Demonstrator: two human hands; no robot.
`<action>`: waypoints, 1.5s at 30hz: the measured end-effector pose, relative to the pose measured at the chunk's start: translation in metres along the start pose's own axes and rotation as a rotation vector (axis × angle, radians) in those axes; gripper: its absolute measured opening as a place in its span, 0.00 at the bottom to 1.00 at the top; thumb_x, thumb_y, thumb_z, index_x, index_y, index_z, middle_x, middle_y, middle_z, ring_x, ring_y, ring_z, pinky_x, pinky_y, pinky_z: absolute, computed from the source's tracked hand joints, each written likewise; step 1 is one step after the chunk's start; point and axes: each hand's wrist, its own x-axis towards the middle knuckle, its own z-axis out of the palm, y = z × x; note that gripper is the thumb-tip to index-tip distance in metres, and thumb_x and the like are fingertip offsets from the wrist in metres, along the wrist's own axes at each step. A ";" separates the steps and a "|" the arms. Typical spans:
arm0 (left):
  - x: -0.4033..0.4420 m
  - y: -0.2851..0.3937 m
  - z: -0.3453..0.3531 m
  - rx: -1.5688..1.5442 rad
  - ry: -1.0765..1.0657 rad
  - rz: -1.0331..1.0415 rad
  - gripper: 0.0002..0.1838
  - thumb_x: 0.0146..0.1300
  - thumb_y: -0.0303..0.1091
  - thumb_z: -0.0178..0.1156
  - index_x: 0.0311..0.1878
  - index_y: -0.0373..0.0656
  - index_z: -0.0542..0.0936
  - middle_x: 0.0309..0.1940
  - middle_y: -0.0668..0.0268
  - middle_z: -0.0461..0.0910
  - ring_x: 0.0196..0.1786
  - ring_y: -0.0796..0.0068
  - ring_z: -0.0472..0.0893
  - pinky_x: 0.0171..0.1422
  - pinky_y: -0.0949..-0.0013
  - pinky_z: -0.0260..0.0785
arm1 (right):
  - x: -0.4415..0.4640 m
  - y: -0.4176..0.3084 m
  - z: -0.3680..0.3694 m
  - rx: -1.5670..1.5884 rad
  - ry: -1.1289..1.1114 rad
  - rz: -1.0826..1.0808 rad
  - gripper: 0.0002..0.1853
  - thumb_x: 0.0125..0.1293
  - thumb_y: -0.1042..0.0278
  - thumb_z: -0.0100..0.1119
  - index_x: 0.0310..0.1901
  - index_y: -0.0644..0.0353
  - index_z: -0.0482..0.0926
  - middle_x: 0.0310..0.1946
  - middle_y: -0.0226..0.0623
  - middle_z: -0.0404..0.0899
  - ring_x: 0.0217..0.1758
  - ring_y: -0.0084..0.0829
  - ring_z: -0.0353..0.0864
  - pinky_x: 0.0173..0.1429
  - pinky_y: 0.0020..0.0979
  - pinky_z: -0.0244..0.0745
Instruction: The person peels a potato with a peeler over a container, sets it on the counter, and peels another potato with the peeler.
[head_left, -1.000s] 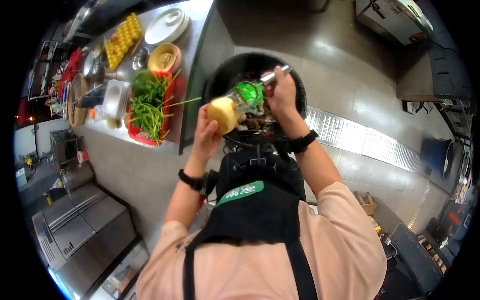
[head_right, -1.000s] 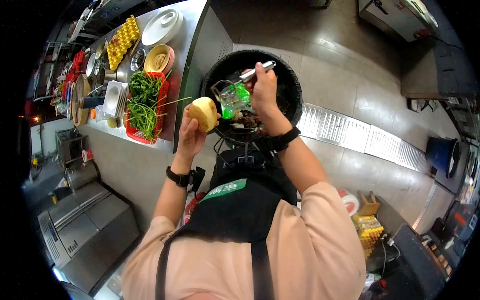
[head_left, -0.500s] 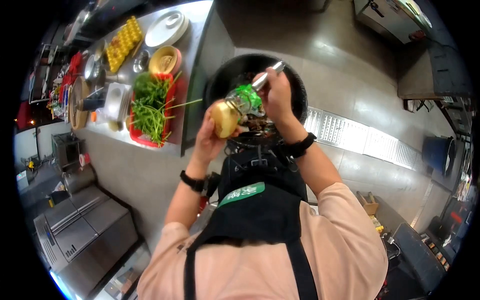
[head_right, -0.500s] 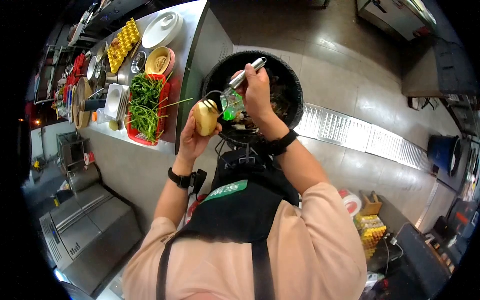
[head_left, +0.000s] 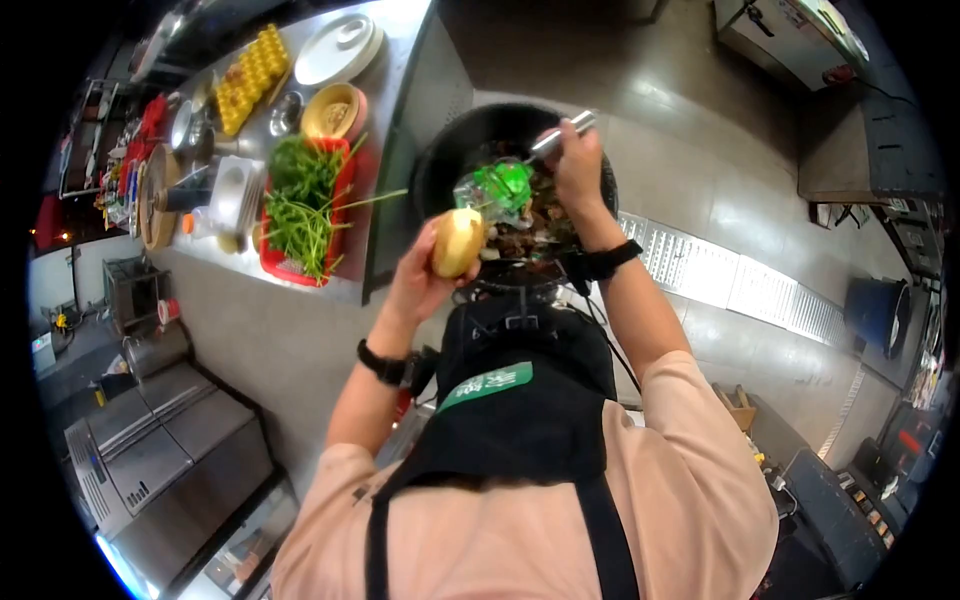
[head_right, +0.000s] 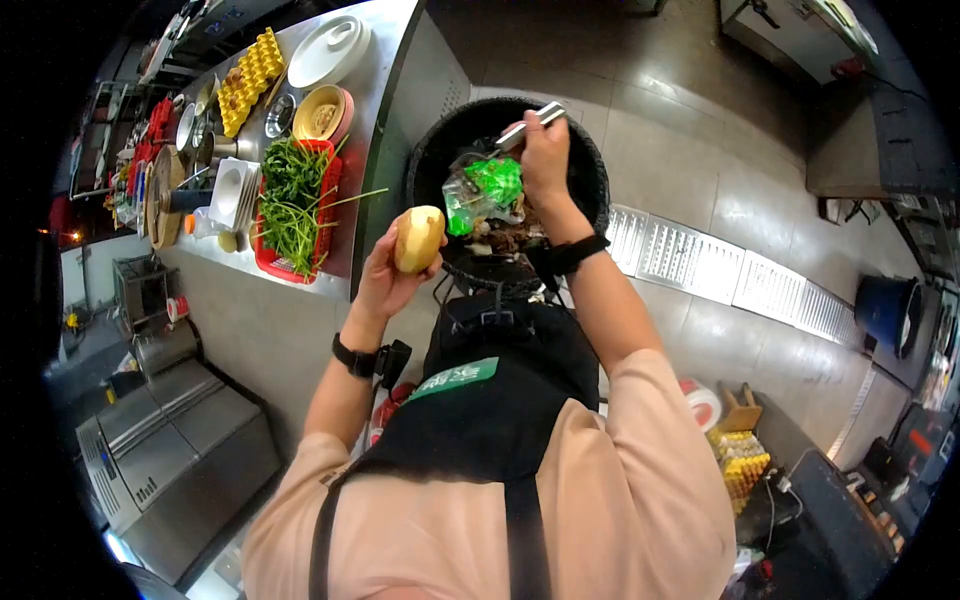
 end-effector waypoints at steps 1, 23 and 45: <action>0.001 0.003 0.000 -0.012 -0.037 -0.008 0.23 0.73 0.52 0.47 0.64 0.49 0.69 0.48 0.56 0.78 0.36 0.67 0.75 0.37 0.71 0.66 | 0.006 -0.002 -0.006 0.047 -0.031 -0.005 0.08 0.75 0.64 0.46 0.43 0.61 0.67 0.30 0.35 0.79 0.31 0.25 0.79 0.36 0.27 0.78; 0.007 -0.014 -0.013 -0.253 0.102 -0.045 0.28 0.73 0.51 0.48 0.65 0.39 0.68 0.55 0.51 0.75 0.47 0.63 0.78 0.50 0.72 0.75 | -0.056 -0.031 0.028 0.403 -0.226 0.030 0.10 0.76 0.58 0.47 0.45 0.55 0.64 0.31 0.35 0.80 0.28 0.20 0.78 0.32 0.21 0.75; 0.009 -0.032 -0.020 -0.399 0.054 -0.113 0.24 0.72 0.45 0.50 0.67 0.44 0.68 0.59 0.52 0.74 0.53 0.58 0.76 0.53 0.65 0.71 | -0.056 -0.032 0.021 0.245 -0.424 0.026 0.10 0.75 0.61 0.49 0.48 0.57 0.66 0.31 0.34 0.78 0.29 0.21 0.75 0.32 0.20 0.72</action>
